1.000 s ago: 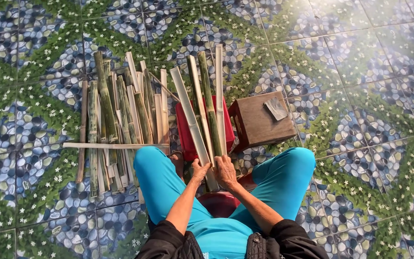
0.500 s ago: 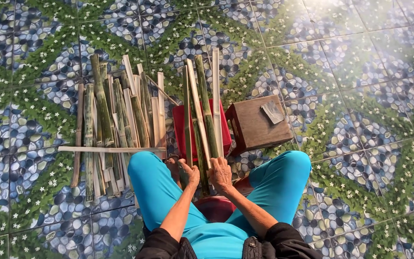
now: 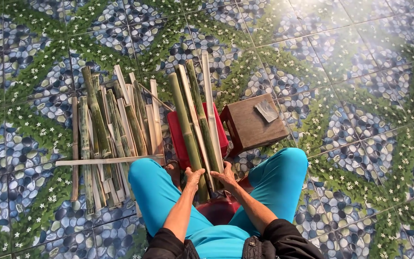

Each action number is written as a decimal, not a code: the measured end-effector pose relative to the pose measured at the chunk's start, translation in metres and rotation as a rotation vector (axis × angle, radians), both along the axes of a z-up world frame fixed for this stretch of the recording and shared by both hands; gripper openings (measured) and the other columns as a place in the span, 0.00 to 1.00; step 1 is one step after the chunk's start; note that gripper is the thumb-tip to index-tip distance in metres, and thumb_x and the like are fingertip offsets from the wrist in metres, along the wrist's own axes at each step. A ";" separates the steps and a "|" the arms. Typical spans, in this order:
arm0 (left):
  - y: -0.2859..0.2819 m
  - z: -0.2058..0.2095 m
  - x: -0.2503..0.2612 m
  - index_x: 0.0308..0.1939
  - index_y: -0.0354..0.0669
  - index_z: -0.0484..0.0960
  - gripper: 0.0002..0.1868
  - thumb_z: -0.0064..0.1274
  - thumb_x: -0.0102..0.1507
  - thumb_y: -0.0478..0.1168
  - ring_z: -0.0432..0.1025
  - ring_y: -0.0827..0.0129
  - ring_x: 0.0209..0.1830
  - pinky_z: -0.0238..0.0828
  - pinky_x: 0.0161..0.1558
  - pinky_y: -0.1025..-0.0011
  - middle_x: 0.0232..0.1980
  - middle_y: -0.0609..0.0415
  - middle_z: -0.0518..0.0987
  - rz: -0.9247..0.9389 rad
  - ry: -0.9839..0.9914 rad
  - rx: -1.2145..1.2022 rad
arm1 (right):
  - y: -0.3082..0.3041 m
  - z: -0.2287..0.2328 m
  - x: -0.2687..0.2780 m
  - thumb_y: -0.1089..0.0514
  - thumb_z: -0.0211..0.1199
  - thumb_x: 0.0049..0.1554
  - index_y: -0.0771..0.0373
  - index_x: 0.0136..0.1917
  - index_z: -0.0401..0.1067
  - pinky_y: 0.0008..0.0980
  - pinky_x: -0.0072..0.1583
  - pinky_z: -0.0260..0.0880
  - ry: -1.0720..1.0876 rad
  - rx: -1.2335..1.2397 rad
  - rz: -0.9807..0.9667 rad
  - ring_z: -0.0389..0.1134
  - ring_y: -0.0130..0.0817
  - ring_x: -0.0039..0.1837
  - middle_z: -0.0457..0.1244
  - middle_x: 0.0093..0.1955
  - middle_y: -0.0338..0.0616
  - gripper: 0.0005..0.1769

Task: The person gathers several bamboo sticks, aligns them together, and ties them into a bundle using a thin strip of material.

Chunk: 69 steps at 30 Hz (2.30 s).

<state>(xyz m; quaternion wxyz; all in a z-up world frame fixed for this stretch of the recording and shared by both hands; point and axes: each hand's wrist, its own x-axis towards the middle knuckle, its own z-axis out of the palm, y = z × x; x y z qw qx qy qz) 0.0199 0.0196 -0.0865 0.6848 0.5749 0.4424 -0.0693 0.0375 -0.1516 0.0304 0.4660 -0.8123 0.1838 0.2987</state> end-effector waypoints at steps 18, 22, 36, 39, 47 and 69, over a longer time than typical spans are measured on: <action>-0.007 0.009 0.000 0.82 0.50 0.41 0.60 0.67 0.55 0.45 0.81 0.49 0.46 0.77 0.49 0.60 0.53 0.35 0.80 0.095 -0.013 -0.069 | 0.001 -0.037 0.001 0.42 0.78 0.40 0.57 0.54 0.77 0.48 0.57 0.69 -0.025 -0.040 -0.229 0.71 0.55 0.58 0.70 0.48 0.60 0.32; 0.001 -0.001 0.007 0.81 0.49 0.50 0.57 0.69 0.55 0.49 0.59 0.46 0.74 0.55 0.69 0.52 0.77 0.36 0.56 -0.023 -0.002 0.001 | -0.011 -0.073 0.002 0.39 0.79 0.39 0.56 0.54 0.78 0.49 0.57 0.70 -0.027 -0.049 -0.219 0.71 0.56 0.58 0.70 0.48 0.60 0.33; 0.005 -0.002 0.009 0.82 0.50 0.43 0.69 0.70 0.42 0.35 0.70 0.54 0.61 0.68 0.57 0.59 0.65 0.40 0.68 -0.138 0.053 0.082 | -0.019 -0.038 0.009 0.40 0.78 0.43 0.57 0.53 0.79 0.47 0.57 0.71 -0.023 -0.073 -0.220 0.72 0.55 0.57 0.70 0.48 0.60 0.29; 0.004 -0.003 0.001 0.82 0.53 0.46 0.71 0.72 0.39 0.36 0.73 0.54 0.58 0.71 0.53 0.59 0.64 0.41 0.71 -0.182 0.077 0.069 | -0.024 -0.042 0.009 0.39 0.78 0.43 0.60 0.54 0.77 0.49 0.58 0.69 0.018 -0.026 -0.164 0.71 0.57 0.58 0.69 0.49 0.63 0.32; 0.005 -0.008 0.003 0.81 0.49 0.50 0.67 0.73 0.43 0.38 0.73 0.47 0.60 0.76 0.49 0.57 0.67 0.36 0.70 -0.277 0.119 0.116 | -0.026 -0.055 0.002 0.34 0.79 0.42 0.56 0.53 0.77 0.48 0.59 0.69 0.050 -0.014 -0.145 0.71 0.54 0.59 0.69 0.49 0.59 0.34; 0.009 0.006 0.014 0.82 0.52 0.45 0.61 0.64 0.49 0.34 0.43 0.42 0.81 0.49 0.70 0.40 0.84 0.41 0.40 -0.178 0.135 -0.106 | -0.007 0.021 -0.007 0.41 0.81 0.42 0.62 0.58 0.73 0.50 0.58 0.68 0.081 0.131 -0.096 0.69 0.53 0.58 0.66 0.51 0.62 0.38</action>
